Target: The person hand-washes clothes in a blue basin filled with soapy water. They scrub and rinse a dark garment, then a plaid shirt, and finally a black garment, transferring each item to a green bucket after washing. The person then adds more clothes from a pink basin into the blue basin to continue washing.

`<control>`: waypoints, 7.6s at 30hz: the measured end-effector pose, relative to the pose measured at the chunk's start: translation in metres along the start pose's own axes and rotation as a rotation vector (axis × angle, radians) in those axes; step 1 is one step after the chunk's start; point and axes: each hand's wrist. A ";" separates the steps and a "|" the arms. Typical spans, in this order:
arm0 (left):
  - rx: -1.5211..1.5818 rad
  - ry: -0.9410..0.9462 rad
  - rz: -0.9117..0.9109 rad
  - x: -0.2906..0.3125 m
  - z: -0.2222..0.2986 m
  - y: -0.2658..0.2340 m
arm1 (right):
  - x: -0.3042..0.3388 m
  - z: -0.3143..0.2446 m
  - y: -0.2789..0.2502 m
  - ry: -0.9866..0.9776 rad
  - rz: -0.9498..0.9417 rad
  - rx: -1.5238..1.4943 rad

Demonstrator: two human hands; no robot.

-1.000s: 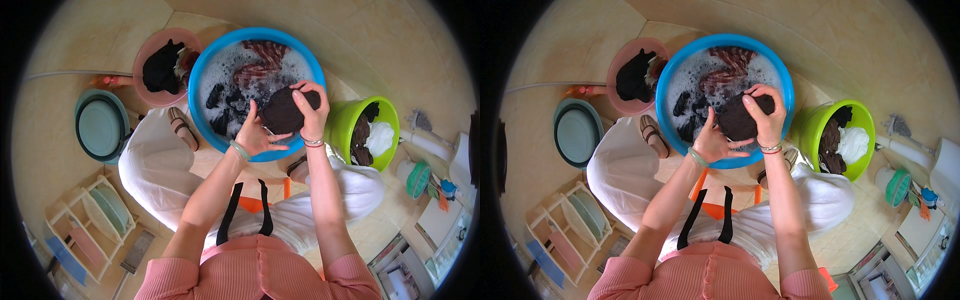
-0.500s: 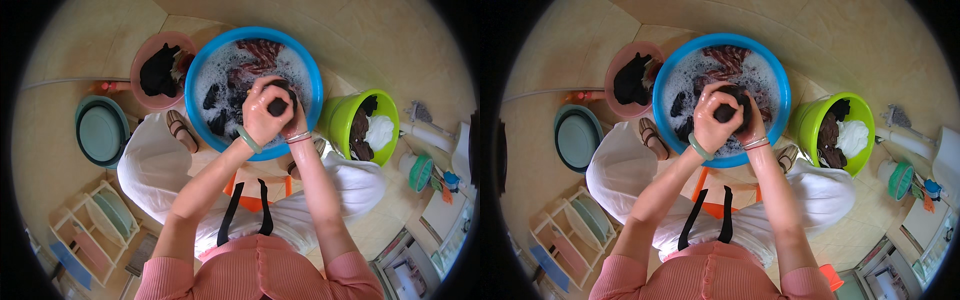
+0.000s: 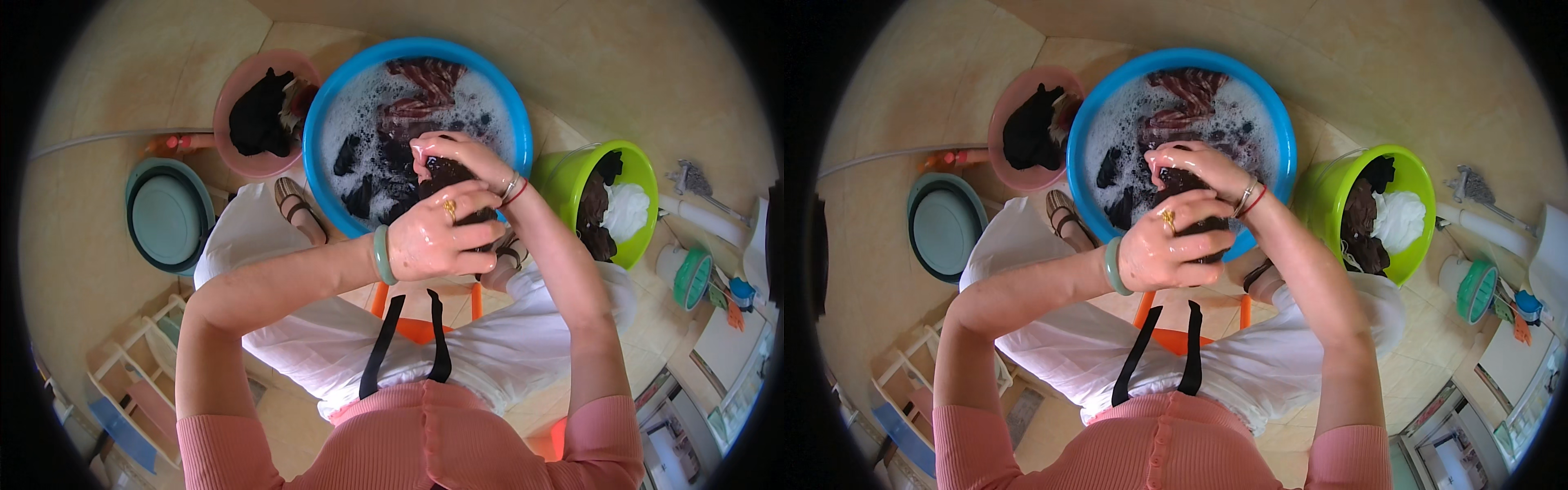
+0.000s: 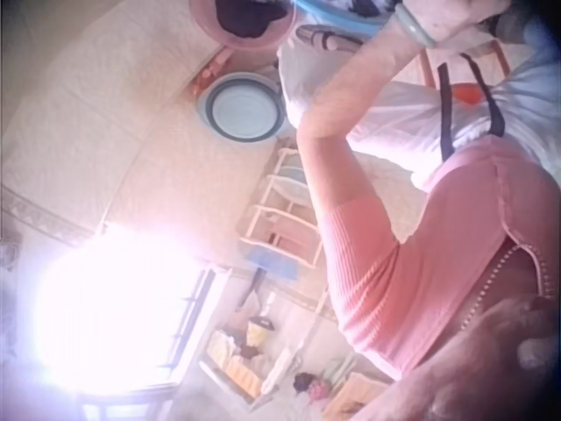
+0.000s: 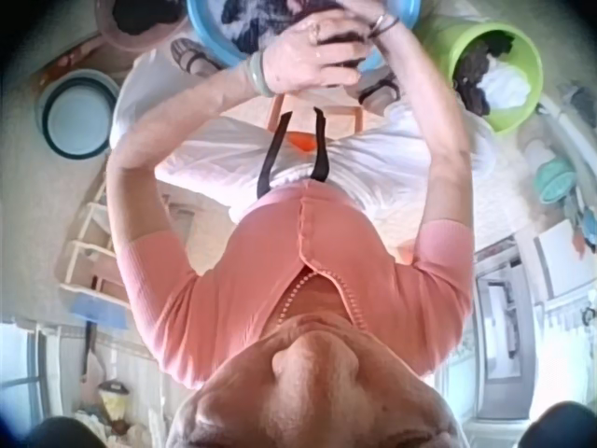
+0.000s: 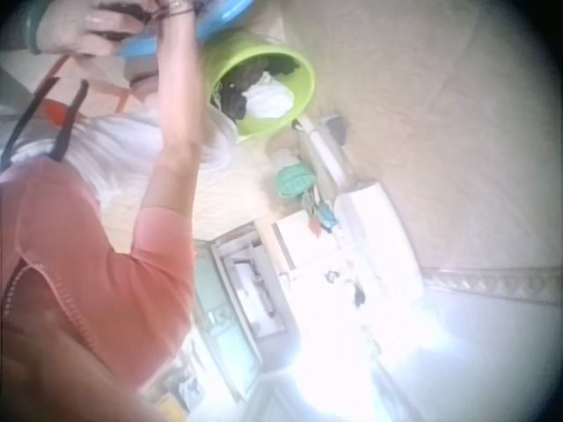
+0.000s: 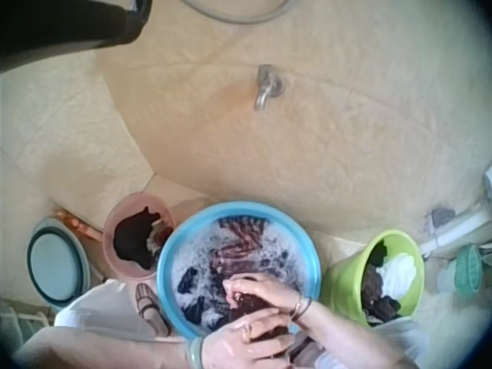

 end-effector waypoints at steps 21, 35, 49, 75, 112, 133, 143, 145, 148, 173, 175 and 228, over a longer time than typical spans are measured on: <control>-0.104 0.225 -0.374 0.056 -0.042 0.057 | -0.040 0.048 -0.022 -0.025 0.412 0.773; 1.209 -1.824 0.333 0.038 -0.079 0.012 | 0.051 0.021 -0.071 0.012 0.447 -0.140; 1.547 -1.458 0.024 -0.110 -0.019 0.180 | 0.227 -0.032 -0.174 -0.060 1.271 0.927; -0.086 -1.408 -0.065 0.169 -0.075 0.133 | 0.014 0.130 -0.074 0.114 0.490 1.324; 1.695 -1.498 1.357 0.129 -0.119 0.142 | -0.079 0.092 -0.038 -0.599 0.819 0.806; 1.865 -1.501 0.804 0.139 -0.159 0.124 | -0.054 0.102 -0.034 -0.470 0.628 0.813; 2.431 -1.121 0.641 0.115 -0.158 0.104 | -0.052 0.069 0.038 -0.864 0.605 1.163; 2.265 -1.156 0.788 0.115 -0.153 0.106 | -0.057 0.067 0.033 -0.911 0.715 1.116; 1.838 -1.174 0.959 0.122 -0.140 0.115 | -0.060 0.063 0.020 -0.910 0.809 1.074; 1.782 -1.563 0.740 0.139 -0.157 0.118 | -0.056 0.112 -0.042 -0.477 0.584 1.019; 1.732 -1.724 0.764 0.097 -0.150 0.088 | -0.035 0.084 -0.002 -0.472 0.470 1.079; 1.963 -1.295 0.852 0.116 -0.159 0.099 | -0.025 0.071 0.024 -0.676 0.465 1.057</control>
Point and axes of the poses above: each hand's wrist, its own x-axis away from the middle knuckle, its own y-axis out of the palm, z = x × y, and after that the axes turned 2 degrees about -z, right-handed
